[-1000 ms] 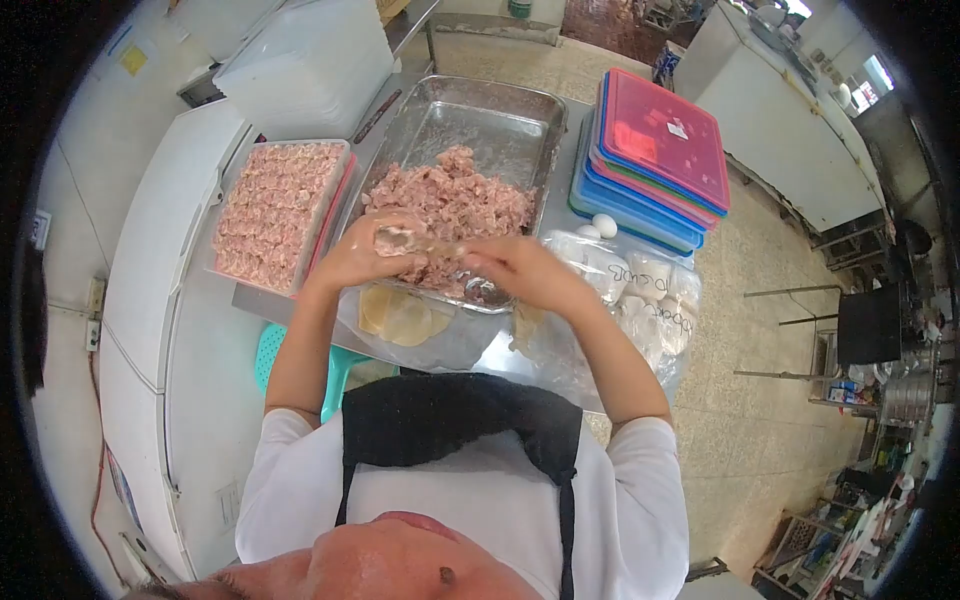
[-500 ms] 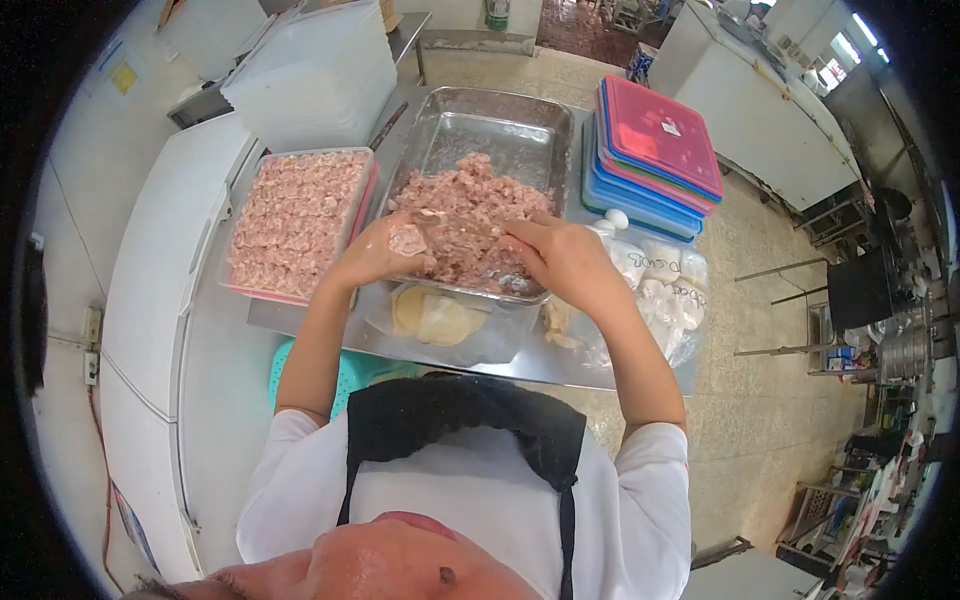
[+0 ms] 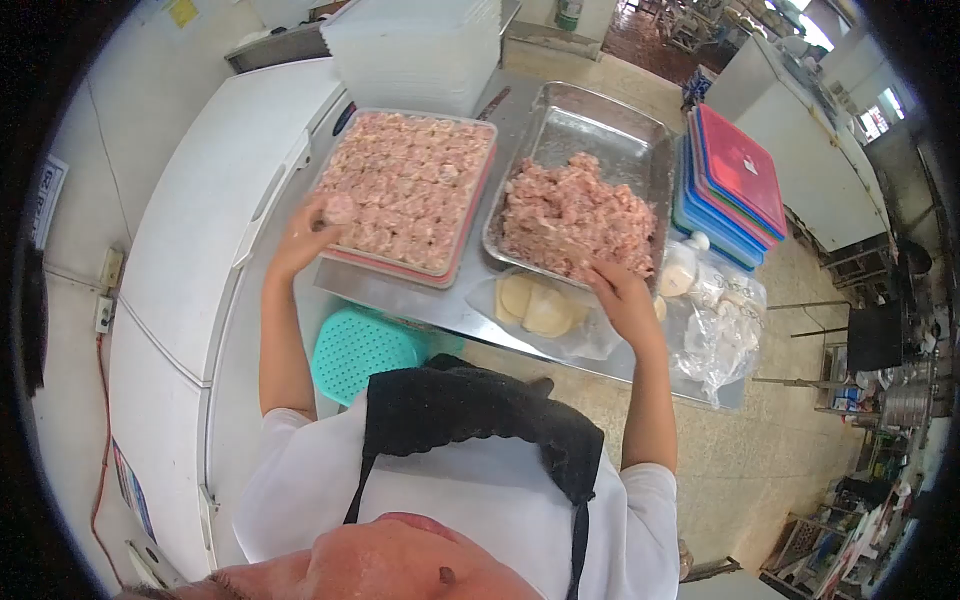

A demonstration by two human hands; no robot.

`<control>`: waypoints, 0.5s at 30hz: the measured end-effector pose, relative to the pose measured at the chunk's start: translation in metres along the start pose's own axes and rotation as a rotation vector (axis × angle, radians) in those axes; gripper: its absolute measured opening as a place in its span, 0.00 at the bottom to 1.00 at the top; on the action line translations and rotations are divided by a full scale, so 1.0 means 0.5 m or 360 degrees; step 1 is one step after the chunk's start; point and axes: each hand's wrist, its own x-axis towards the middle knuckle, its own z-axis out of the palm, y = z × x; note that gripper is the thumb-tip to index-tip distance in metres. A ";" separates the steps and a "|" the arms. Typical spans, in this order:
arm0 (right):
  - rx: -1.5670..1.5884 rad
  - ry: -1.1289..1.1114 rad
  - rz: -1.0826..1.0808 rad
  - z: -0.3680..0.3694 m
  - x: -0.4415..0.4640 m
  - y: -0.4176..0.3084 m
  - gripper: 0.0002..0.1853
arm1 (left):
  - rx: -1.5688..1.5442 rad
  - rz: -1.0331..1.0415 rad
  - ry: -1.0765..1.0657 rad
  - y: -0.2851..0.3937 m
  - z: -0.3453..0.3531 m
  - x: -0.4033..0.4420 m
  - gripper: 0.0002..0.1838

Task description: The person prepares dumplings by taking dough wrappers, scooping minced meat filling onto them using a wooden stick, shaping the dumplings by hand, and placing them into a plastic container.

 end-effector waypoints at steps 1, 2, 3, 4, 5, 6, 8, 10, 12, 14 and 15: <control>0.0126 -0.0011 0.0222 0.002 -0.013 -0.007 0.15 | 0.0241 -0.0032 0.0040 -0.029 -0.033 -0.004 0.32; 0.0249 -0.0020 0.0447 0.003 -0.025 -0.016 0.16 | 0.0481 -0.0061 0.0077 -0.056 -0.061 -0.008 0.34; 0.0368 -0.0028 0.0672 0.002 -0.036 -0.022 0.16 | 0.0718 -0.0088 0.0113 -0.072 -0.077 -0.009 0.36; 0.0436 0.0020 0.0743 0.009 -0.050 -0.011 0.16 | 0.0705 -0.0074 0.0142 -0.079 -0.084 -0.008 0.36; 0.0503 0.0069 0.0814 0.021 -0.065 0.009 0.16 | 0.0691 -0.0059 0.0172 -0.083 -0.087 -0.006 0.35; 0.0570 0.0119 0.0887 0.030 -0.069 0.009 0.16 | 0.0678 -0.0045 0.0200 -0.078 -0.089 -0.004 0.35; 0.0629 0.0131 0.0903 0.034 -0.074 0.009 0.16 | 0.0962 -0.0193 0.0019 -0.059 -0.087 0.009 0.38; 0.0644 0.0145 0.0895 0.030 -0.071 -0.005 0.17 | 0.1168 -0.0264 -0.0093 -0.051 -0.077 0.021 0.39; 0.0618 0.0153 0.0860 0.023 -0.062 -0.019 0.17 | 0.1301 -0.0264 -0.0133 -0.068 -0.053 0.028 0.40; 0.0585 0.0121 0.0843 0.009 -0.057 -0.023 0.17 | 0.1234 -0.0351 -0.0230 -0.080 -0.047 0.036 0.41; 0.0569 0.0102 0.0834 0.003 -0.055 -0.020 0.18 | 0.1202 -0.0397 -0.0278 -0.089 -0.046 0.038 0.41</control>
